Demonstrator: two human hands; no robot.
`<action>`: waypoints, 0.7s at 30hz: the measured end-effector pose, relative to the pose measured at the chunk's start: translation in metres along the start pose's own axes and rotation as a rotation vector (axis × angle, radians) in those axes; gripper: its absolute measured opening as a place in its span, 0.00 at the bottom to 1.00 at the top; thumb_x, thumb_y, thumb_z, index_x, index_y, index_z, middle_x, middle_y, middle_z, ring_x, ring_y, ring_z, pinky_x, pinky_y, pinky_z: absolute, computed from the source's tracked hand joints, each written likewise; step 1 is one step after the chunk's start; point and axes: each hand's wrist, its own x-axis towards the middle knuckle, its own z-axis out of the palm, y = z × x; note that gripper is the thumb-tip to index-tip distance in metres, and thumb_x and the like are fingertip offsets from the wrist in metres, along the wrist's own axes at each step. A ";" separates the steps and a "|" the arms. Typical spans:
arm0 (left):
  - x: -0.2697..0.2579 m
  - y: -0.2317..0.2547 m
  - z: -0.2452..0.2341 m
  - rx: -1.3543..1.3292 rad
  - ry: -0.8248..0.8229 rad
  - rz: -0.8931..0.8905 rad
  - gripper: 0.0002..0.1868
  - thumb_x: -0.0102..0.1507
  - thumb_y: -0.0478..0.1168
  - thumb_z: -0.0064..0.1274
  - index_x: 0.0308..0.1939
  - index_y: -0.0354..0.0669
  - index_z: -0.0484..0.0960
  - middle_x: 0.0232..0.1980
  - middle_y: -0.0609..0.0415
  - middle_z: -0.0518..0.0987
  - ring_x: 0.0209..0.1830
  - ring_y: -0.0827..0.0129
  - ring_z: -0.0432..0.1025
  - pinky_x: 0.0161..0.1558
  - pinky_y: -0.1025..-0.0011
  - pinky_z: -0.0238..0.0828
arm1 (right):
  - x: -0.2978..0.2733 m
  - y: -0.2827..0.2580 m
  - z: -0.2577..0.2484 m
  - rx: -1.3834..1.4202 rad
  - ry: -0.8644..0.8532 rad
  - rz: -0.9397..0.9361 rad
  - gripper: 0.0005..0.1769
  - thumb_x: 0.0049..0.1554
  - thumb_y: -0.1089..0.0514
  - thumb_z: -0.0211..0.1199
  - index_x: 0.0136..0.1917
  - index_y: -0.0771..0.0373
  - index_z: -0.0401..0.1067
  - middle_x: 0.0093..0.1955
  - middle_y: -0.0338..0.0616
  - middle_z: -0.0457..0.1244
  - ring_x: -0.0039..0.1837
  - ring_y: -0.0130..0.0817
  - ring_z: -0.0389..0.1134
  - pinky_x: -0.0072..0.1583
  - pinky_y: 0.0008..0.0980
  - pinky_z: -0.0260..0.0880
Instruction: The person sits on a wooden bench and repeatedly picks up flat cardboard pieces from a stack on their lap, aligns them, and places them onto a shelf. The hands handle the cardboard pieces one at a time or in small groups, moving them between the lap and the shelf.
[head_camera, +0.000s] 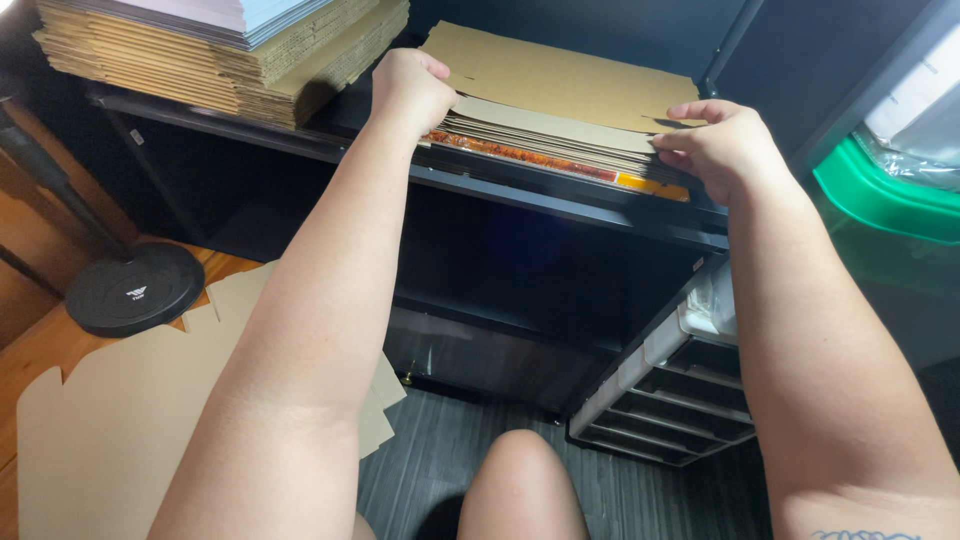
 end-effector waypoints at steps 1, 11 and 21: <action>0.001 -0.001 0.001 0.000 0.000 0.001 0.20 0.56 0.31 0.63 0.52 0.49 0.87 0.59 0.52 0.82 0.54 0.65 0.80 0.53 0.73 0.82 | 0.001 0.001 0.000 0.000 0.001 0.000 0.21 0.54 0.65 0.71 0.60 0.54 0.74 0.55 0.42 0.69 0.51 0.28 0.76 0.54 0.13 0.79; -0.001 0.002 0.002 0.033 0.011 -0.061 0.20 0.55 0.35 0.71 0.51 0.49 0.87 0.58 0.51 0.82 0.53 0.63 0.80 0.52 0.70 0.83 | 0.015 0.017 0.001 0.028 0.016 -0.029 0.23 0.50 0.66 0.75 0.57 0.55 0.73 0.45 0.41 0.69 0.47 0.27 0.76 0.50 0.14 0.80; -0.004 0.009 0.003 0.050 0.043 -0.170 0.17 0.55 0.32 0.69 0.47 0.49 0.87 0.55 0.52 0.83 0.49 0.61 0.80 0.47 0.68 0.84 | -0.003 0.003 0.003 -0.139 0.063 0.039 0.26 0.49 0.59 0.78 0.59 0.48 0.73 0.46 0.37 0.69 0.40 0.22 0.71 0.43 0.16 0.71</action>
